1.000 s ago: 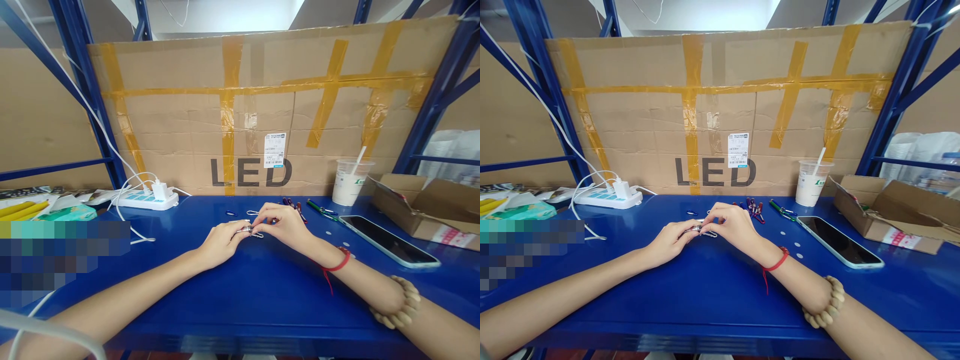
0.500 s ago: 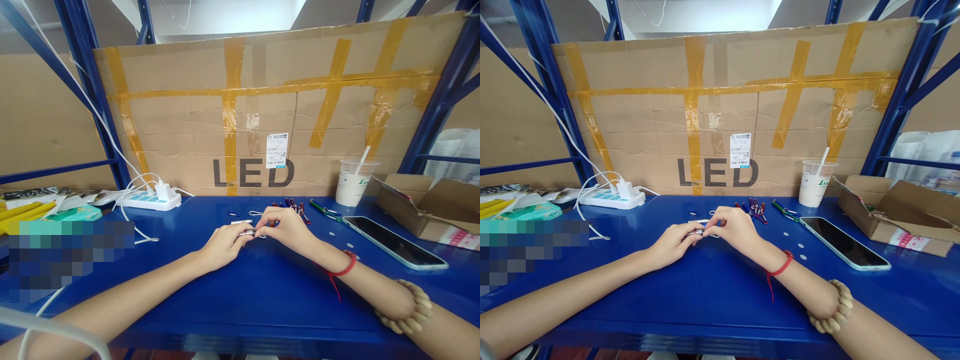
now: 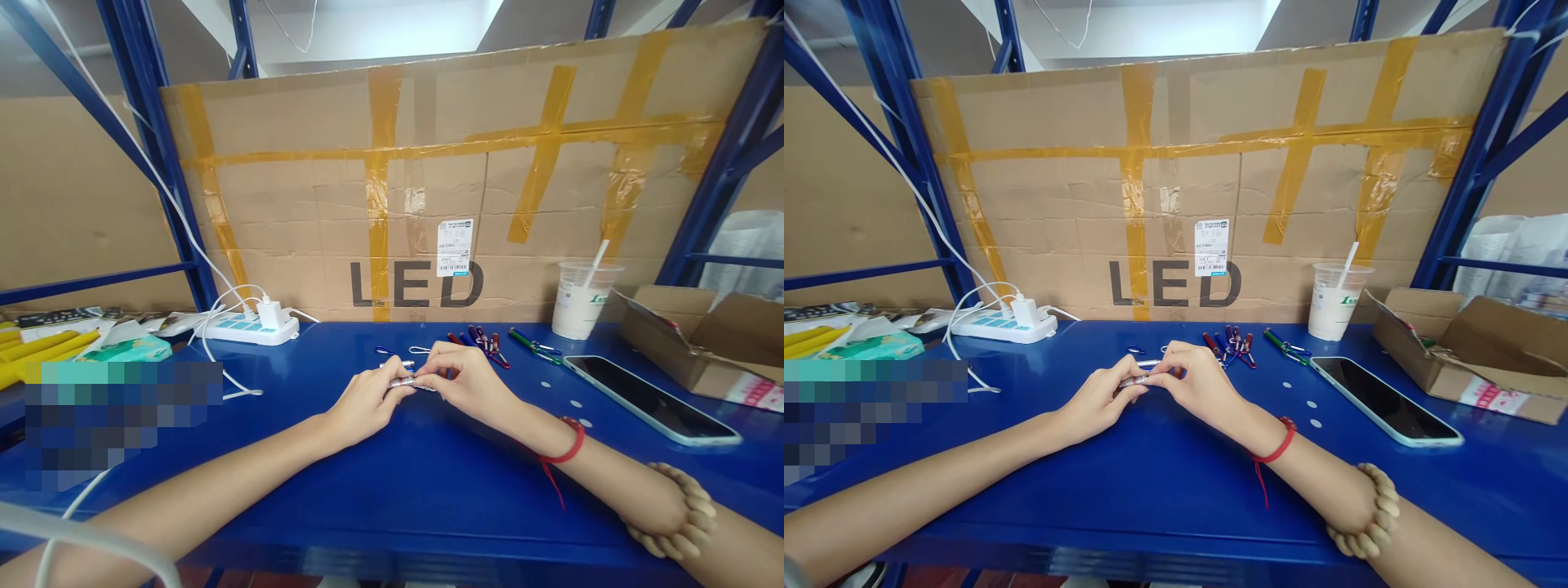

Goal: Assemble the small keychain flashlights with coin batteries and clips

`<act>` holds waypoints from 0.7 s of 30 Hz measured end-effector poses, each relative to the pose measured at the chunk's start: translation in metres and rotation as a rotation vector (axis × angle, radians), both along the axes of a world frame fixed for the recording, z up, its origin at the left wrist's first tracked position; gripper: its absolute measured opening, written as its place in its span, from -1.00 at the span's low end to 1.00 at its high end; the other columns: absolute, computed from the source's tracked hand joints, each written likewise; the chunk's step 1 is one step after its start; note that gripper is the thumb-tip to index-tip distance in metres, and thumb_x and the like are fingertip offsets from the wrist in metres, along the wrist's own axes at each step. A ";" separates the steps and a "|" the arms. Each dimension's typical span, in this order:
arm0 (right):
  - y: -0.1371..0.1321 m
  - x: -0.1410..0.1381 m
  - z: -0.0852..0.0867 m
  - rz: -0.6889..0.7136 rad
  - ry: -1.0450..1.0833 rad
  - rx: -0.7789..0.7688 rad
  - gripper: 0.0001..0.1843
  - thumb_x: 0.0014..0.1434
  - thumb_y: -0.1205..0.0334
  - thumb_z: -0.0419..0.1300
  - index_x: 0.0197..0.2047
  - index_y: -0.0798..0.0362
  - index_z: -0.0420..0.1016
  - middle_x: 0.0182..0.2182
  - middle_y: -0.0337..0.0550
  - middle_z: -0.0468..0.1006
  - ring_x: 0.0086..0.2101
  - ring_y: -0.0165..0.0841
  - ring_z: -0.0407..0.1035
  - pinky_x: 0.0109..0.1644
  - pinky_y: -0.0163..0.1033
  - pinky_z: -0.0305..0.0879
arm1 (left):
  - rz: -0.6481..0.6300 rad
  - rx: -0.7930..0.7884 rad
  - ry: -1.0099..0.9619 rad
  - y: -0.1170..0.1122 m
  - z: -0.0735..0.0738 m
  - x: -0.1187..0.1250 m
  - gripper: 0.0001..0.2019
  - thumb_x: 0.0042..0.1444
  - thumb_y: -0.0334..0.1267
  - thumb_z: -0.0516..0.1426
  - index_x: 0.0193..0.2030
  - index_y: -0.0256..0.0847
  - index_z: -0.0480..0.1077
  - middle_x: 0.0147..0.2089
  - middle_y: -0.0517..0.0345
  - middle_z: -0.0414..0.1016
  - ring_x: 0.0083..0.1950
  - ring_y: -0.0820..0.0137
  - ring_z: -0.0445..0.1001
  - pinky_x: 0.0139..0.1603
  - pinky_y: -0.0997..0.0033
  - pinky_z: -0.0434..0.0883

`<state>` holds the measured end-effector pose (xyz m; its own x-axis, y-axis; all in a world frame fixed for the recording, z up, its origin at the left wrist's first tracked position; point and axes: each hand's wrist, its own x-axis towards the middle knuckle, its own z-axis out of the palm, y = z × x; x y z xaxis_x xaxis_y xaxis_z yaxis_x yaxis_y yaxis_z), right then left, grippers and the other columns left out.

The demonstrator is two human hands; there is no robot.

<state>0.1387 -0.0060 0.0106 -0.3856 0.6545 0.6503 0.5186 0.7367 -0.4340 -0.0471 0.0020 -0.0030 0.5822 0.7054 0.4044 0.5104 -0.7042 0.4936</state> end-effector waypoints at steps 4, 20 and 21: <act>-0.004 -0.004 0.003 -0.002 0.018 -0.014 -0.84 0.03 0.30 0.21 -0.55 0.09 0.53 -0.62 -0.25 0.33 -0.54 -0.48 0.22 -0.49 -0.37 0.16 | 0.006 0.003 0.002 -0.001 -0.001 0.000 -0.93 0.17 -0.22 -0.05 -0.30 -0.13 0.14 -0.46 0.28 0.38 -0.43 0.43 0.40 -0.40 0.52 0.26; -0.014 -0.014 0.002 -0.043 0.240 -0.452 -0.75 -0.03 0.13 0.24 -0.57 0.16 0.47 -0.59 -0.23 0.34 -0.72 -0.55 0.21 -0.72 -0.40 0.14 | 0.059 0.366 0.082 -0.003 0.000 0.001 -0.84 0.21 -0.30 -0.07 -0.35 -0.18 0.28 -0.36 0.17 0.47 -0.35 0.40 0.43 -0.36 0.49 0.28; -0.014 -0.015 0.002 -0.048 0.250 -0.485 -0.75 -0.04 0.13 0.25 -0.57 0.16 0.47 -0.60 -0.24 0.34 -0.73 -0.55 0.21 -0.73 -0.40 0.14 | 0.051 0.353 0.087 -0.004 0.001 0.001 -0.85 0.21 -0.30 -0.07 -0.33 -0.18 0.28 -0.33 0.17 0.48 -0.32 0.39 0.44 -0.35 0.49 0.29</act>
